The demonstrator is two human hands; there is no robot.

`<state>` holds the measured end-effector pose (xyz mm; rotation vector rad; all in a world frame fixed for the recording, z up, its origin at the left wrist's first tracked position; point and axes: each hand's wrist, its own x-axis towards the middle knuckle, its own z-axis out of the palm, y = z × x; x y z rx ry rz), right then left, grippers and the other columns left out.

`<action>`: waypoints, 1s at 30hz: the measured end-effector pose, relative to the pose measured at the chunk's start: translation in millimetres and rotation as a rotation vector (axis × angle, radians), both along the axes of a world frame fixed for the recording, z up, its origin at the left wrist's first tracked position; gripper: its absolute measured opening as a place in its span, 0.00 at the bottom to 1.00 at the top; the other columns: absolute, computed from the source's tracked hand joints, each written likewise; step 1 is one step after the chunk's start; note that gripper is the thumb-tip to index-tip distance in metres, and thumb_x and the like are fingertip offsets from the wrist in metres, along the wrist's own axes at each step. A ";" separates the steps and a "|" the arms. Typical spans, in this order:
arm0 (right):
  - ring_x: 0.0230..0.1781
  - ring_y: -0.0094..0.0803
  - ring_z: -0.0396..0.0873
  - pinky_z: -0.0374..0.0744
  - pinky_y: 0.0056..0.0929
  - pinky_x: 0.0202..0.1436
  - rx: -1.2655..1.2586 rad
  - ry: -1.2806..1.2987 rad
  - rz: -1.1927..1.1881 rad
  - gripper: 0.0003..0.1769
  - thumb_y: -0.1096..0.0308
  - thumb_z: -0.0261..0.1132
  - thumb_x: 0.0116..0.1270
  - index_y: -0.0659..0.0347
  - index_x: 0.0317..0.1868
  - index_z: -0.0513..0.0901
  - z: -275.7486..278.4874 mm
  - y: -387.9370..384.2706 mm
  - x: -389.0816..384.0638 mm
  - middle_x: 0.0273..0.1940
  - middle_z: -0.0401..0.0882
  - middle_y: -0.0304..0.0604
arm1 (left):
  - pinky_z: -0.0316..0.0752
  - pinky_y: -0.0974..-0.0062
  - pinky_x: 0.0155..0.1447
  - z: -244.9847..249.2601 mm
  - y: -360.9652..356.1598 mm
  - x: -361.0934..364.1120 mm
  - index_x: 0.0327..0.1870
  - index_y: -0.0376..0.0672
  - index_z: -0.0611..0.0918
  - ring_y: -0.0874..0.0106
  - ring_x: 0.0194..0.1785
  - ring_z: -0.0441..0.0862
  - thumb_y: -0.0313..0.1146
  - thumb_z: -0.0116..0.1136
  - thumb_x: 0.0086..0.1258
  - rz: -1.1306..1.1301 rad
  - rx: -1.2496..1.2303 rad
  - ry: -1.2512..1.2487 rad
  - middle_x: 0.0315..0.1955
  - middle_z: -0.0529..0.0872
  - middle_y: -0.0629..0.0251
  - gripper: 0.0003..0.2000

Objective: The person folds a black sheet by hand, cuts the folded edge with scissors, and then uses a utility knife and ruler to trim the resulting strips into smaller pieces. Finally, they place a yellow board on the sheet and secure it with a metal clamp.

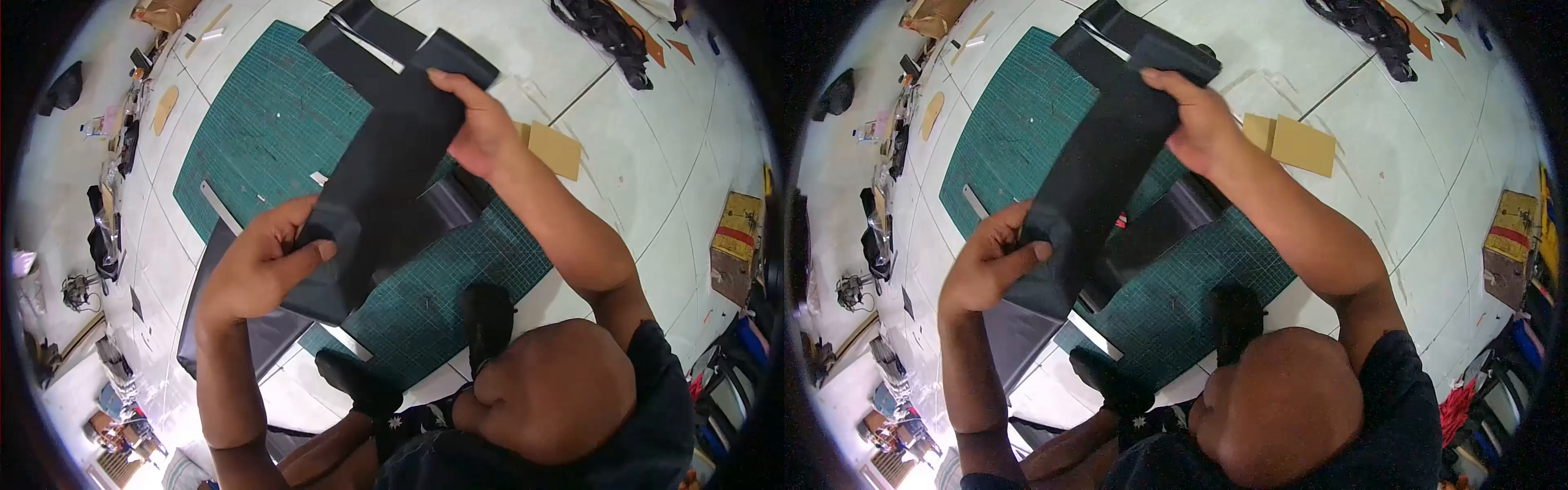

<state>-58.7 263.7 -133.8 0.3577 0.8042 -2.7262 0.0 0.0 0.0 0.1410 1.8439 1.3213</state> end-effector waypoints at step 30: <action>0.63 0.51 0.69 0.69 0.52 0.61 1.979 0.414 0.228 0.43 0.61 0.74 0.59 0.60 0.72 0.64 -81.2 10.7 125.5 0.58 0.69 0.54 | 0.74 0.48 0.63 -187.4 -2.5 72.8 0.58 0.40 0.72 0.49 0.59 0.79 0.36 0.64 0.62 -0.318 -1.042 0.335 0.54 0.78 0.50 0.24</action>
